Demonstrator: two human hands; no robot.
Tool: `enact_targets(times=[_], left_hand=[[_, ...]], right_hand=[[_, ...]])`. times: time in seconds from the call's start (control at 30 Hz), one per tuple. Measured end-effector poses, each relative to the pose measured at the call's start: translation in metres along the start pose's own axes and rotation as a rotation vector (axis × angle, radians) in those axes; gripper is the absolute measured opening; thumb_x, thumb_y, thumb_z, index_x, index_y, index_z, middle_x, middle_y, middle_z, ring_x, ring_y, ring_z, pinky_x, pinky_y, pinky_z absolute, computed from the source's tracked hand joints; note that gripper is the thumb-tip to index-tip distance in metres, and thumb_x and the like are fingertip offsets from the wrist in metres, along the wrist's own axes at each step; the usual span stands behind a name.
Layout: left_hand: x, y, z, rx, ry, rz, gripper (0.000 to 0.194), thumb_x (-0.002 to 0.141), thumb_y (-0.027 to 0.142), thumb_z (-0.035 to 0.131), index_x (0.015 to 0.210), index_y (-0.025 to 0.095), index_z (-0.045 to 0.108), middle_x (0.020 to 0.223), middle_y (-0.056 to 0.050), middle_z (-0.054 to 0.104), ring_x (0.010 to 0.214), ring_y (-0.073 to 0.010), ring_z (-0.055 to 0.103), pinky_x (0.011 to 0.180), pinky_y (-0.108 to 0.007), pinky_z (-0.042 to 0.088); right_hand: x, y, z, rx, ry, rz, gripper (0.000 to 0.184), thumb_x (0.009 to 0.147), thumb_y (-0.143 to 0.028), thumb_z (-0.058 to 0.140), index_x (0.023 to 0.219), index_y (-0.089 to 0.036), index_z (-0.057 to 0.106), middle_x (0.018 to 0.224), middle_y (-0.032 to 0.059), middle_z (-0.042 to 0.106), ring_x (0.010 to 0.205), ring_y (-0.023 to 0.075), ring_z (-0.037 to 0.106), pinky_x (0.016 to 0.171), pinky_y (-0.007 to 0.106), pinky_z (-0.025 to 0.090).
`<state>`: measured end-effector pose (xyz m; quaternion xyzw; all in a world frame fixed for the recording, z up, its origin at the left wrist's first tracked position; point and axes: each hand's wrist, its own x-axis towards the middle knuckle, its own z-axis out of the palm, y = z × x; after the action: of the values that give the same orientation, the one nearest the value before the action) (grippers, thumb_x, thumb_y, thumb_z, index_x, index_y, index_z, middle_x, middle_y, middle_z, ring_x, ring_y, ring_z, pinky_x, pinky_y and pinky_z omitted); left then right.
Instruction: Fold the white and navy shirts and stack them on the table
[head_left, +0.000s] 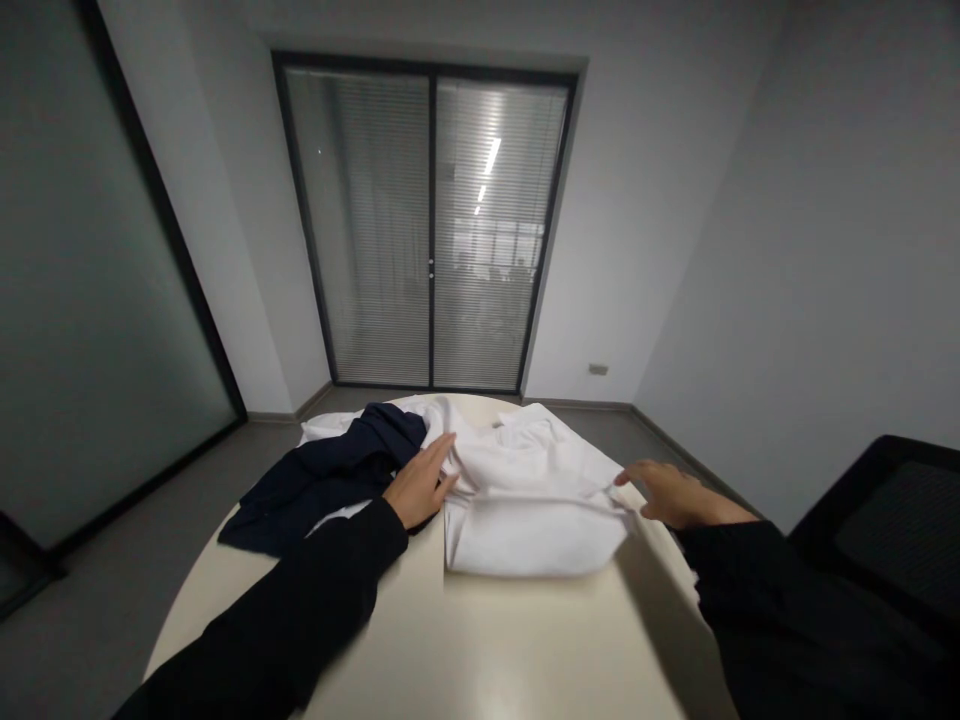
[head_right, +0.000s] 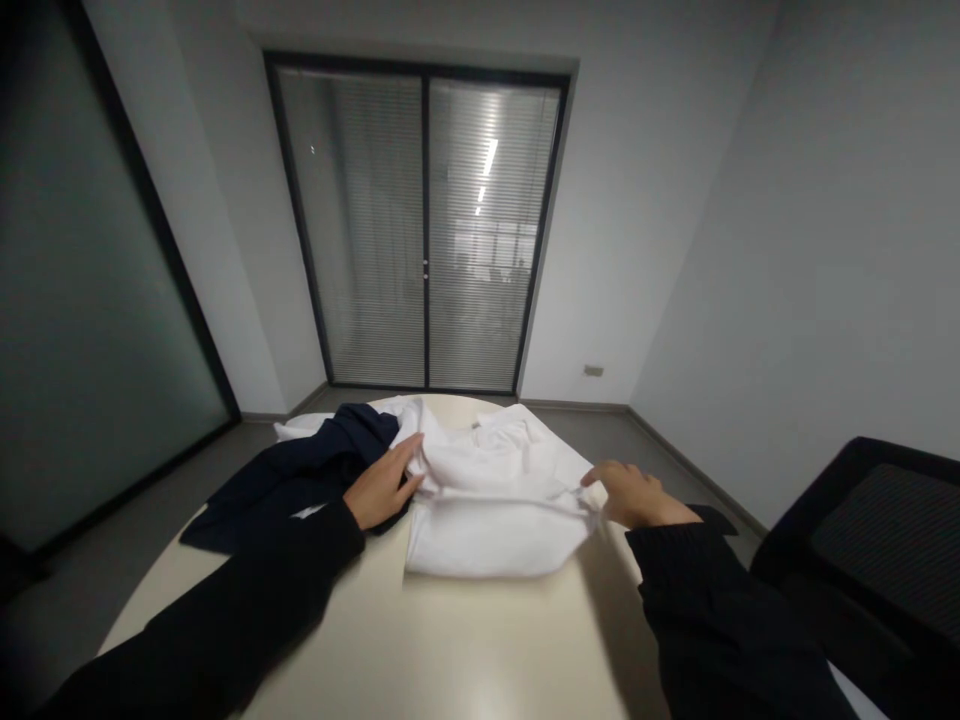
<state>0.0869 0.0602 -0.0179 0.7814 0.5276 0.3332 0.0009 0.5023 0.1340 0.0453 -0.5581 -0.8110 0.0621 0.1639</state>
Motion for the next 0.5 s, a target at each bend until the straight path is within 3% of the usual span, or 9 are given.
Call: enact_targets(times=[0.07,0.17,0.23,0.3,0.4,0.5], left_hand=[[-0.015,0.005,0.015,0.025,-0.06,0.049,0.062,0.087,0.029,0.058,0.143,0.014,0.034,0.153,-0.02,0.033,0.139,-0.0286,0.037,0.111,-0.046,0.036],[-0.028,0.004,0.032,0.074,0.008,0.048,0.052,0.085,0.03,0.06,0.13,0.013,0.04,0.152,-0.023,0.029,0.136,-0.032,0.04,0.105,-0.049,0.04],[-0.032,0.001,0.037,0.108,0.104,0.055,0.04,0.086,0.027,0.058,0.121,0.014,0.045,0.146,-0.022,0.036,0.133,-0.0323,0.042,0.102,-0.049,0.043],[-0.035,-0.004,0.037,0.145,0.156,0.053,0.024,0.086,0.023,0.054,0.109,0.015,0.051,0.128,-0.019,0.05,0.121,-0.0306,0.051,0.095,-0.045,0.047],[-0.039,-0.009,0.034,0.143,0.067,0.073,0.008,0.087,0.018,0.047,0.087,0.018,0.055,0.088,-0.008,0.059,0.086,-0.022,0.061,0.078,-0.035,0.05],[-0.043,-0.009,0.031,0.066,-0.1,0.18,0.016,0.087,0.014,0.044,0.09,0.019,0.059,0.081,-0.005,0.062,0.079,-0.0192,0.06,0.075,-0.031,0.049]], right_hand=[[-0.005,-0.025,0.003,-0.084,-0.054,-0.042,0.046,0.056,-0.018,0.073,0.1,-0.029,0.071,0.123,0.01,0.062,0.115,0.0362,0.053,0.098,0.063,0.033],[-0.018,-0.091,0.006,0.079,-0.141,-0.398,0.047,0.071,-0.021,0.065,0.117,-0.027,0.062,0.126,0.0091,0.059,0.12,0.0295,0.05,0.101,0.049,0.037],[-0.028,-0.137,0.016,0.17,-0.241,-0.591,0.046,0.074,-0.025,0.068,0.119,-0.024,0.061,0.118,0.0082,0.062,0.113,0.0252,0.054,0.098,0.04,0.04],[-0.039,-0.173,0.036,0.123,-0.294,-0.725,0.059,0.07,-0.036,0.075,0.126,-0.024,0.058,0.12,0.0099,0.061,0.109,0.0271,0.055,0.095,0.04,0.041],[-0.051,-0.198,0.071,-0.056,-0.196,-0.748,0.071,0.065,-0.048,0.079,0.127,-0.021,0.058,0.14,0.0174,0.047,0.126,0.0366,0.042,0.102,0.051,0.032],[-0.054,-0.2,0.093,-0.155,-0.153,-0.732,0.046,0.07,-0.041,0.076,0.108,-0.018,0.068,0.149,0.0176,0.038,0.133,0.0383,0.033,0.106,0.054,0.026]])
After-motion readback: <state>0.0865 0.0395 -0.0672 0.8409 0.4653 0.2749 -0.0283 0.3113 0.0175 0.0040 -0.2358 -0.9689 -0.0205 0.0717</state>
